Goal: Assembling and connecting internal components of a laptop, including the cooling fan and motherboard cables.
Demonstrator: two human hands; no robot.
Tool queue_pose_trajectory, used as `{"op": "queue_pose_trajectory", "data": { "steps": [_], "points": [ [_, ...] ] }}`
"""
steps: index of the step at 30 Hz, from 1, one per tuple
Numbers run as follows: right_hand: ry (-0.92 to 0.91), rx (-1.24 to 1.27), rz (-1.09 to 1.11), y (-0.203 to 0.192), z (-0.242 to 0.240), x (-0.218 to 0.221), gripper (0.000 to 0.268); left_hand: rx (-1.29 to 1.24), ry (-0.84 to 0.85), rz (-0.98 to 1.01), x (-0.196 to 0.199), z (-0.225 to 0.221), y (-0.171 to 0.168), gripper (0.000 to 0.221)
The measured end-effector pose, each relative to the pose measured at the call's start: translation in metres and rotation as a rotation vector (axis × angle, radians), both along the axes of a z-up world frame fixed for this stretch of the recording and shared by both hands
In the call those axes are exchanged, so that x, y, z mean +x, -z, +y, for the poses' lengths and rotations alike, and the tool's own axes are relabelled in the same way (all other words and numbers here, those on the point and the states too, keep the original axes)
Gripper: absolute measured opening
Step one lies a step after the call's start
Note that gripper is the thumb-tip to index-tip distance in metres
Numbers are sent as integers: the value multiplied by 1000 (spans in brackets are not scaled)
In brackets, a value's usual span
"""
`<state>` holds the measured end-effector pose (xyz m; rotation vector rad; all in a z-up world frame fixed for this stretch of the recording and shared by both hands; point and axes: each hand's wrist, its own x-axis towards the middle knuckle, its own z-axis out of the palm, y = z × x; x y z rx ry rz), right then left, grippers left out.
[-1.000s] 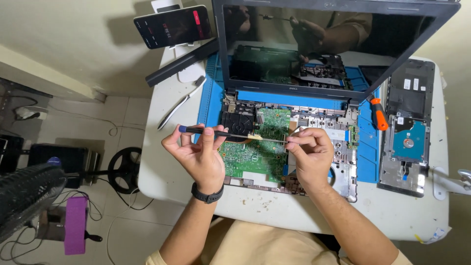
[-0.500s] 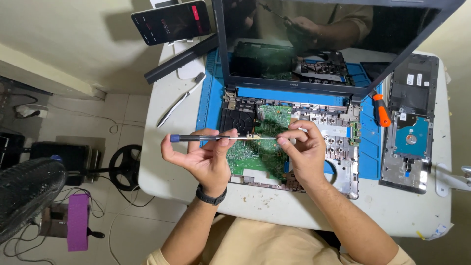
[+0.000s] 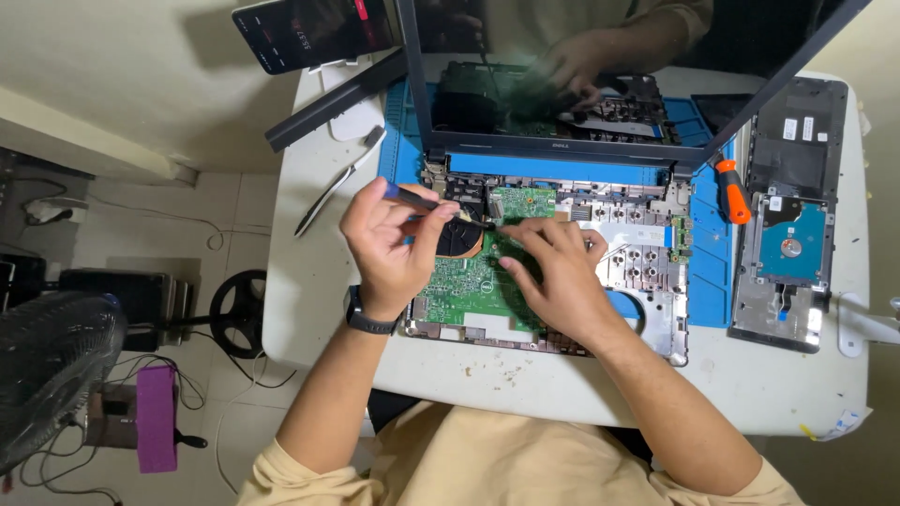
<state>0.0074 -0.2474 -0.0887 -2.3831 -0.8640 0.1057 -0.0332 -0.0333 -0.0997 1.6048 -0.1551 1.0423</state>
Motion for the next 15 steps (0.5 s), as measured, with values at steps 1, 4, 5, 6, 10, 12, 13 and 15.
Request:
{"op": "queue_pose_trajectory", "data": {
  "steps": [1,4,5,6,10,12,13,15],
  "points": [
    [1,-1,-1,-2,2,0,34,-1,1,-1,4,-1,0,77],
    [-27,-30,37,-4,6,-2,37,75,51,-9,13,-2,1,72],
    [-33,-20,42,-5,7,-2,37,106,55,-15,16,-2,2,68],
    [-39,-10,46,-6,8,-2,38,138,58,-23,19,-1,3,64],
    [-45,12,79,-4,8,2,37,175,52,-29,22,-4,-5,60],
    [-46,39,94,-1,8,4,37,175,54,-31,23,-5,-5,60],
    [-46,38,96,0,8,4,37,174,54,-30,23,-5,-4,60],
    [-46,70,131,1,9,4,35,185,48,-19,24,-6,-4,58]
  ]
}}
